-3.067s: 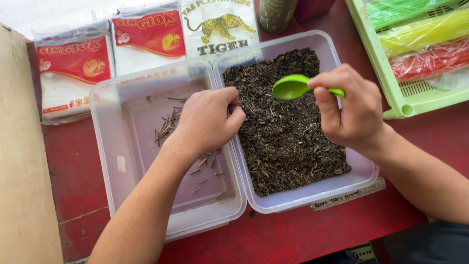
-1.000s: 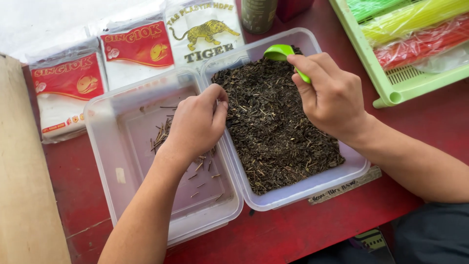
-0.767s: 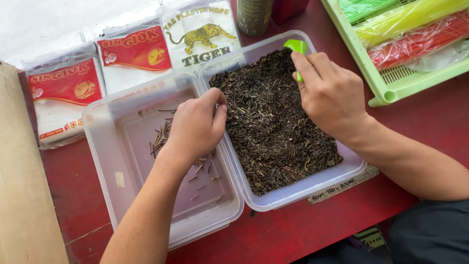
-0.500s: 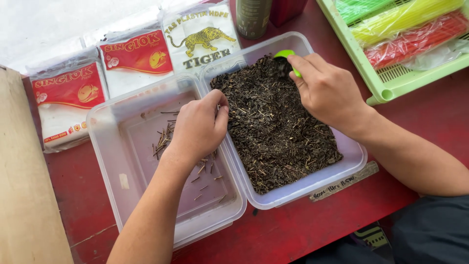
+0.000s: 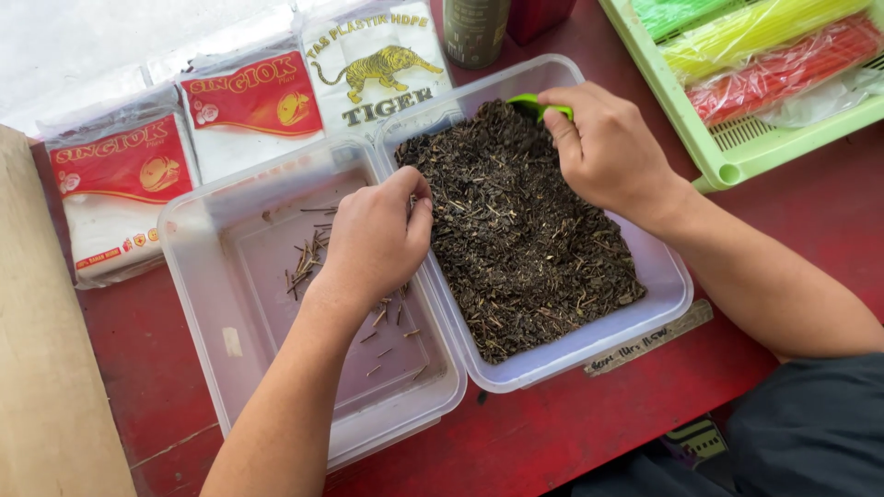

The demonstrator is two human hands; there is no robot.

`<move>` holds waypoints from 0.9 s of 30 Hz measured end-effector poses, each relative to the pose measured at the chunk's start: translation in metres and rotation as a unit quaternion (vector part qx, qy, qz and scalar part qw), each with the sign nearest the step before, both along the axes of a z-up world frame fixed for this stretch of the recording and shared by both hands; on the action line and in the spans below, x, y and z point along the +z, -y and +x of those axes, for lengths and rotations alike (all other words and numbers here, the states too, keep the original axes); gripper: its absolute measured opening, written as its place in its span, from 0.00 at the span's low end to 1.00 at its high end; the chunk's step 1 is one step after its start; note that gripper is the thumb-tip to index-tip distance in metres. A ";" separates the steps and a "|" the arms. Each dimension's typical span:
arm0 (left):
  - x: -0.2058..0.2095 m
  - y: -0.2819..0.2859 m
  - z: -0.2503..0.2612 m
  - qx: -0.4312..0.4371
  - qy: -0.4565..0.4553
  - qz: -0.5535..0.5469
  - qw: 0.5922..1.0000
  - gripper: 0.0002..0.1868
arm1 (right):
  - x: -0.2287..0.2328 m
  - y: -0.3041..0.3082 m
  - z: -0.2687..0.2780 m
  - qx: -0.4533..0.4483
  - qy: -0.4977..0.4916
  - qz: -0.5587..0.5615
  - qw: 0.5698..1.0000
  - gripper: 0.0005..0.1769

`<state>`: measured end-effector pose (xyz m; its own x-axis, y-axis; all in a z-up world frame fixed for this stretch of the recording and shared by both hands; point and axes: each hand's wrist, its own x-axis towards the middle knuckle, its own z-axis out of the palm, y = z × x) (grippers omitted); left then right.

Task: Sorting tea leaves by manually removing stems and using a spoon to sift through the container

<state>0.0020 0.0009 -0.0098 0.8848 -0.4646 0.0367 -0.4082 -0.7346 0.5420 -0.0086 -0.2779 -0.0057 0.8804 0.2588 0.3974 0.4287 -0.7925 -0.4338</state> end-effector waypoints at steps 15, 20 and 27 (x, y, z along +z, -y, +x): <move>-0.001 -0.004 -0.001 0.000 0.006 0.011 1.000 0.11 | -0.008 0.000 -0.001 -0.003 -0.035 0.087 0.996 0.10; -0.004 -0.004 0.001 0.006 0.012 -0.002 1.000 0.09 | -0.020 0.008 0.006 0.019 -0.035 0.099 0.994 0.11; -0.002 -0.003 0.000 0.005 0.006 0.000 1.000 0.07 | -0.001 -0.001 0.002 0.046 -0.026 0.091 0.994 0.10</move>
